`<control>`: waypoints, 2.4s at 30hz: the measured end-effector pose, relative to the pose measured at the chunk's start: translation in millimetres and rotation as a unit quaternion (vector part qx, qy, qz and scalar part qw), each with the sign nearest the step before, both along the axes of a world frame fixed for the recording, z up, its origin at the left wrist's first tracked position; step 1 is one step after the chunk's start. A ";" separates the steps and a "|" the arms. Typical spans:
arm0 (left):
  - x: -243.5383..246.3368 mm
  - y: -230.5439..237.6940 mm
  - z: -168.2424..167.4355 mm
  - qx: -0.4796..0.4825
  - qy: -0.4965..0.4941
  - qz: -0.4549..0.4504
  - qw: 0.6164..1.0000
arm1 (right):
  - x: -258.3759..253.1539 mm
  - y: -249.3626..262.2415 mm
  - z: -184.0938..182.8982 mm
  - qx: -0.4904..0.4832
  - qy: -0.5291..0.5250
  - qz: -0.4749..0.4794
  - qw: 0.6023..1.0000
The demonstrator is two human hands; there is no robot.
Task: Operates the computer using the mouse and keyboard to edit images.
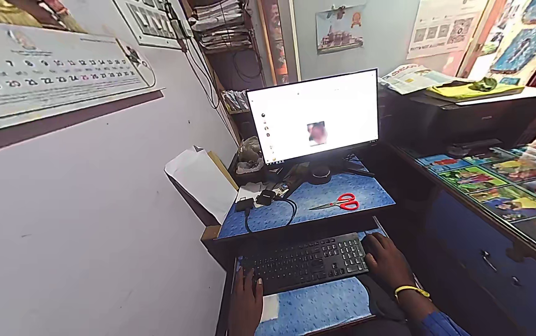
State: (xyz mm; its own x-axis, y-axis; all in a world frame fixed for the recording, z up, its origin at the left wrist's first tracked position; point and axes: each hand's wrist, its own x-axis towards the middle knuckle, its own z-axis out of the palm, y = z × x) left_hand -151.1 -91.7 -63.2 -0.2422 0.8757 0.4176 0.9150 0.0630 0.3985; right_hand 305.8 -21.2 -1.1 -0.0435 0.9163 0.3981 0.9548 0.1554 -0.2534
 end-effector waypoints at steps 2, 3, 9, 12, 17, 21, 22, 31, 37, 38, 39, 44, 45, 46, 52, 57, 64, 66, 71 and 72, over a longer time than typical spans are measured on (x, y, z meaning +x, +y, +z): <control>-0.4 -0.7 -0.7 0.002 0.004 -0.003 1.000 | 0.9 -0.2 -0.1 -0.011 0.005 -0.005 1.000; -0.2 -1.3 0.2 -0.002 0.008 -0.003 1.000 | 0.6 -0.8 0.8 -0.014 0.008 -0.005 1.000; 1.0 -2.4 3.5 -0.003 0.009 -0.010 1.000 | 0.1 -0.3 4.0 -0.019 0.026 -0.003 0.999; 0.7 -2.5 2.9 -0.008 0.010 -0.009 1.000 | -1.5 -2.3 7.6 -0.031 0.030 -0.009 0.999; 0.1 -2.2 3.6 -0.016 0.010 -0.008 1.000 | -0.9 -1.7 5.5 -0.022 0.034 -0.004 0.999; 1.1 -2.4 4.6 -0.007 0.007 -0.009 1.000 | -0.5 -1.2 5.1 -0.014 0.026 0.004 1.000; 1.1 -2.2 3.9 -0.003 0.007 -0.010 1.000 | -0.2 -1.0 4.1 -0.012 0.018 0.005 1.000; 3.6 -3.3 4.9 -0.006 0.001 -0.005 1.000 | 1.8 2.7 -2.5 0.007 0.001 0.013 1.000; 4.0 -3.7 7.7 -0.010 -0.007 -0.007 1.000 | 1.6 5.7 -6.0 0.009 0.009 -0.020 1.000; 3.8 -3.6 7.8 -0.009 -0.008 -0.008 1.000 | 1.5 5.9 -6.6 0.015 0.005 -0.028 0.999; 3.6 -3.6 8.4 -0.006 -0.007 -0.009 1.000 | 1.1 5.7 -6.9 0.019 0.002 -0.032 0.999; 2.6 -4.1 7.8 -0.006 0.002 -0.013 1.000 | -0.3 4.3 -5.0 0.022 -0.006 -0.034 0.999; 2.2 -4.3 7.2 -0.006 0.005 -0.013 1.000 | -0.7 3.3 -3.6 0.019 -0.002 -0.032 0.999; 2.0 -4.4 6.6 -0.005 0.005 -0.015 1.000 | -0.9 2.6 -2.5 0.018 0.000 -0.030 0.999; 3.3 -6.0 11.3 -0.018 -0.004 -0.016 1.000 | -0.1 3.6 -3.9 0.009 -0.005 -0.028 1.000; 4.2 -5.6 11.2 -0.023 -0.030 -0.021 0.999 | -0.9 1.7 -0.1 0.001 -0.006 -0.037 0.999; 4.9 -7.2 14.2 -0.035 -0.016 -0.013 0.999 | -1.1 1.5 -2.4 0.003 0.002 -0.030 1.000; 5.2 -7.4 15.5 -0.038 -0.017 -0.014 0.999 | -1.1 2.5 -2.7 0.006 -0.001 -0.027 1.000; 5.9 -8.9 15.7 -0.035 -0.020 -0.016 0.999 | -1.1 2.6 -3.2 0.001 0.004 -0.027 1.000; 6.0 -8.6 15.6 -0.034 -0.022 -0.016 0.999 | -1.0 2.9 -3.4 0.001 0.006 -0.027 1.000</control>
State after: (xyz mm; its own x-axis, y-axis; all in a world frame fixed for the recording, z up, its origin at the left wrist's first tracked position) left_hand -145.2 -100.2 -47.6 -0.2298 0.9093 0.3470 0.8990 0.0617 0.4336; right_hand 304.9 -18.3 -4.5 0.0115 0.9167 0.3993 0.9586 0.1035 -0.2653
